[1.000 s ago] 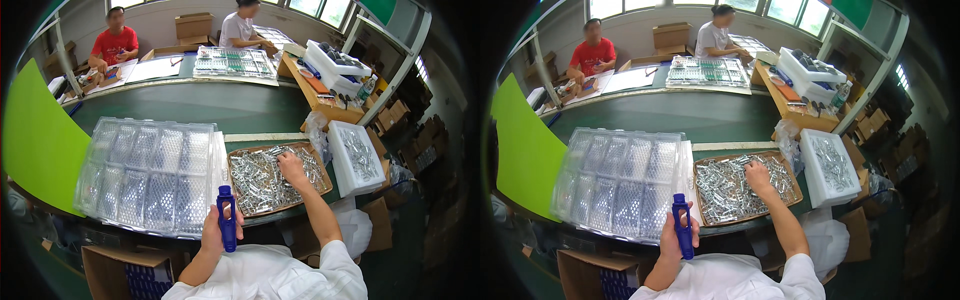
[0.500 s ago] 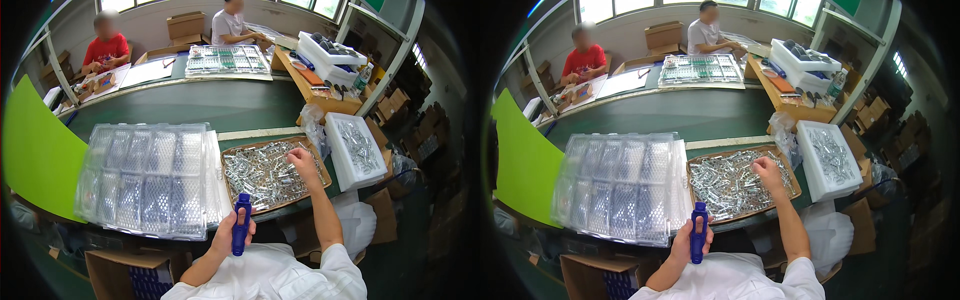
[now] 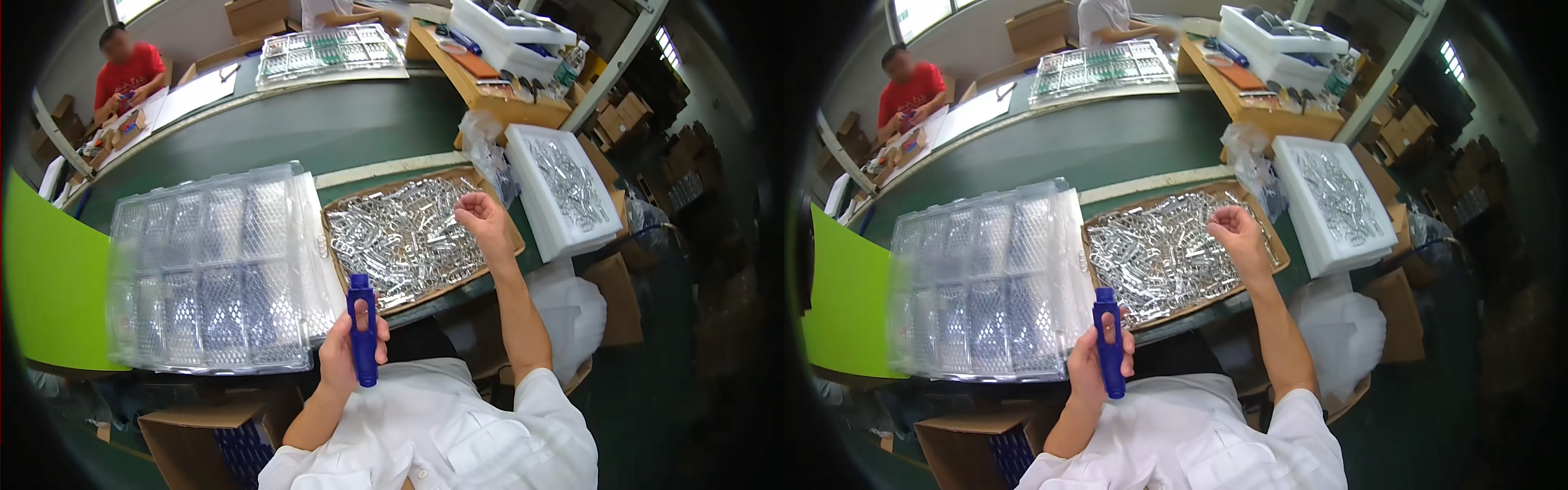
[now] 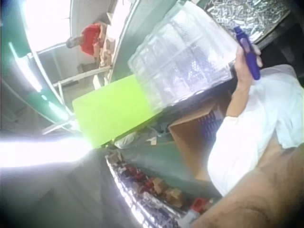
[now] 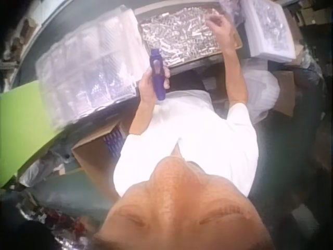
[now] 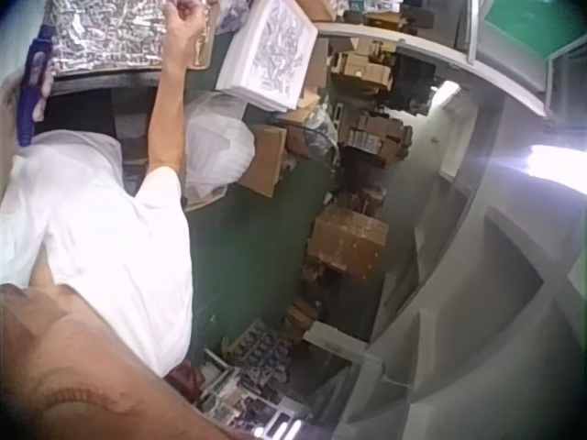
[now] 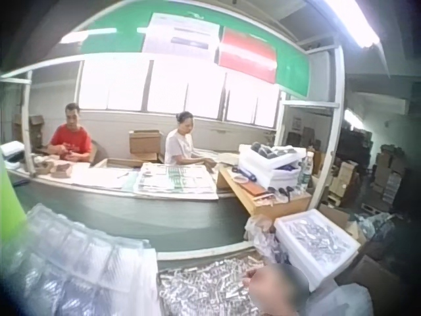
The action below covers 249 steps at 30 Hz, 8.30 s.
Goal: The person assembles small metal keychains into purple plastic holders. They pick a keychain from a tray, insert it into the holder, and close the holder. The person repeats this process multiple times, occasionally moving trays and boxes of keychains and holders on the workbench.
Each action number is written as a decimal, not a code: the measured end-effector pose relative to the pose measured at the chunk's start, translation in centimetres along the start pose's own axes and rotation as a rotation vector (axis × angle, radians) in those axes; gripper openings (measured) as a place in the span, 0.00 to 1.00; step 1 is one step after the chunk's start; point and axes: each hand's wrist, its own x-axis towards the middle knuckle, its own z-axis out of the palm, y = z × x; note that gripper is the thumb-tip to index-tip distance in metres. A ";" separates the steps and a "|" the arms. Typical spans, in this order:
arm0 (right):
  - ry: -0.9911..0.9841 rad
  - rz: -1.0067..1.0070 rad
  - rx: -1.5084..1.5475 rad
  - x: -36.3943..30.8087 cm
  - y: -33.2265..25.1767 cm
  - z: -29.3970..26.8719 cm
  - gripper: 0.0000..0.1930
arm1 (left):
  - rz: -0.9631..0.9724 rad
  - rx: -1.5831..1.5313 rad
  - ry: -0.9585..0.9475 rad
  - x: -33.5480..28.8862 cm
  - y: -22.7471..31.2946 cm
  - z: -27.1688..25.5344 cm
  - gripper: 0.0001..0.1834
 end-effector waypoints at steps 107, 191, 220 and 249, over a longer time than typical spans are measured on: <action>-0.391 -0.194 0.450 -13.9 -1.6 3.3 0.12 | 0.518 1.299 -0.144 -1.3 -0.4 5.1 0.32; 0.383 0.000 -1.613 4.2 -2.9 -26.5 0.14 | -0.436 1.708 1.598 -37.4 -3.5 -39.5 0.25; 0.586 -0.438 -1.177 -9.9 -1.5 -11.3 0.25 | 0.375 2.018 1.897 -37.5 -1.7 -33.7 0.25; 0.310 -0.318 -0.692 -7.7 1.3 -5.4 0.27 | 0.783 2.698 0.013 23.1 23.0 5.7 0.15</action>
